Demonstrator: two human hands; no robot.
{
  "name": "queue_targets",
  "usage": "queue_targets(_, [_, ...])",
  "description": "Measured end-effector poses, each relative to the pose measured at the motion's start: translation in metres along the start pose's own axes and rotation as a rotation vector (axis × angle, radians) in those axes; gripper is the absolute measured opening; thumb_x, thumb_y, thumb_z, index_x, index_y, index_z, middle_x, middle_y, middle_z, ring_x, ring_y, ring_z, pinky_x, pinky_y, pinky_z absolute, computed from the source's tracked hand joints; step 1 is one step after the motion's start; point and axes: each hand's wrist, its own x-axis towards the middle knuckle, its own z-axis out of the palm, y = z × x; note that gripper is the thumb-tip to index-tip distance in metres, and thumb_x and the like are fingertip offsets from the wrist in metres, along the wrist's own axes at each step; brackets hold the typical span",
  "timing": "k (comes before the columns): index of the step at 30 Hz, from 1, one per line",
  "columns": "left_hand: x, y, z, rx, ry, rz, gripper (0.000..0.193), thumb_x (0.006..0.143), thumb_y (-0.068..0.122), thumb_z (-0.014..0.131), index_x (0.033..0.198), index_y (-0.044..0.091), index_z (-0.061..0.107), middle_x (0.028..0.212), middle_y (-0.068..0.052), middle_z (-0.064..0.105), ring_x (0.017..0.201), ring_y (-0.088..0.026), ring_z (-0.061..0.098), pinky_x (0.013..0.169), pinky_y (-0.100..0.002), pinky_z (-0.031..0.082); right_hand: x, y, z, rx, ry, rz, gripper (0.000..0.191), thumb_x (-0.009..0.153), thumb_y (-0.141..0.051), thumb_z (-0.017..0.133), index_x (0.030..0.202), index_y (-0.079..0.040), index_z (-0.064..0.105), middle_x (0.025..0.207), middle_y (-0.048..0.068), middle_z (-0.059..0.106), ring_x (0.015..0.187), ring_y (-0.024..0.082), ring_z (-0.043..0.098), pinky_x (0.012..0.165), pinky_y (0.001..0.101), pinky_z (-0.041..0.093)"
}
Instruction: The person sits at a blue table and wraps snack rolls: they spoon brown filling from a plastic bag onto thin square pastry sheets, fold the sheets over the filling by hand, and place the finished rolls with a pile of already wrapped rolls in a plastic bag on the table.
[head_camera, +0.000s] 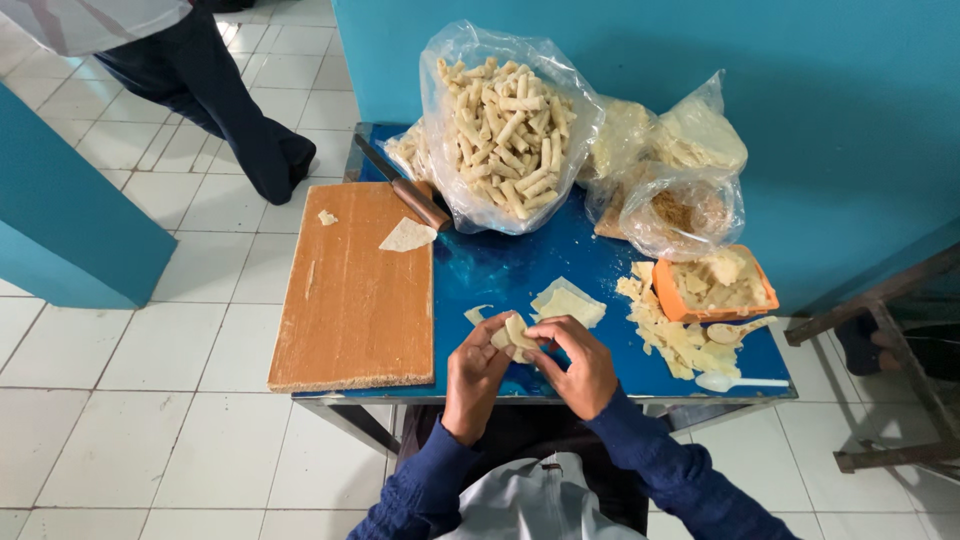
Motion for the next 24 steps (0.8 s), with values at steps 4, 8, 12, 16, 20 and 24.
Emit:
queue_targets(4, [0.0,0.006,0.0,0.109,0.063,-0.084,0.044,0.09,-0.006,0.064,0.133,-0.005,0.06,0.107,-0.007,0.072,0.086,-0.006,0.059,0.073,-0.021,0.049,-0.014,0.035,0.01,0.101,-0.044,0.288,0.014,0.094,-0.014,0.074,0.106,-0.008,0.075,0.09,0.004,0.074,0.075,0.012,0.068,0.067,0.0274,0.054])
queue_targets(8, [-0.001,0.008,-0.005,0.093,0.072,-0.093,0.042,0.091,-0.006,0.062,0.132,-0.004,0.06,0.107,-0.008,0.07,0.088,-0.006,0.059,0.075,-0.019,0.049,-0.015,0.085,0.006,0.738,-0.002,0.506,0.014,0.1,-0.012,0.07,0.107,-0.001,0.073,0.094,0.002,0.07,0.087,0.008,0.063,0.08,0.0232,0.054])
queue_targets(12, [0.0,0.008,-0.012,0.159,0.079,-0.058,0.041,0.093,-0.006,0.061,0.134,-0.004,0.06,0.104,-0.01,0.067,0.089,-0.007,0.061,0.076,-0.02,0.049,-0.004,0.109,-0.024,0.791,0.106,0.615,0.014,0.094,-0.012,0.07,0.105,-0.004,0.071,0.095,0.001,0.071,0.088,0.011,0.067,0.08,0.0268,0.059])
queue_targets(16, [-0.003,0.011,-0.015,0.161,0.074,-0.044,0.041,0.095,-0.006,0.055,0.135,-0.003,0.057,0.108,-0.012,0.07,0.095,-0.009,0.065,0.082,-0.021,0.052,0.015,0.1,-0.046,0.091,0.162,0.287,0.013,0.096,-0.011,0.069,0.106,-0.005,0.075,0.1,0.002,0.075,0.088,0.012,0.071,0.078,0.0285,0.058])
queue_targets(20, [-0.004,0.019,-0.013,0.069,0.041,-0.053,0.045,0.095,-0.007,0.051,0.14,-0.003,0.052,0.112,-0.014,0.071,0.097,-0.011,0.066,0.084,-0.024,0.054,0.013,0.072,-0.026,-0.37,0.113,-0.126,0.011,0.087,-0.006,0.073,0.098,-0.006,0.076,0.103,0.008,0.074,0.095,0.026,0.069,0.082,0.0352,0.057])
queue_targets(24, [-0.007,0.026,-0.015,-0.041,0.011,-0.089,0.048,0.094,-0.007,0.047,0.142,-0.004,0.047,0.119,-0.013,0.07,0.1,-0.011,0.068,0.088,-0.024,0.055,-0.001,0.056,-0.016,-0.388,0.051,-0.198,0.015,0.082,-0.001,0.072,0.096,-0.006,0.074,0.101,0.007,0.074,0.095,0.027,0.069,0.082,0.0362,0.056])
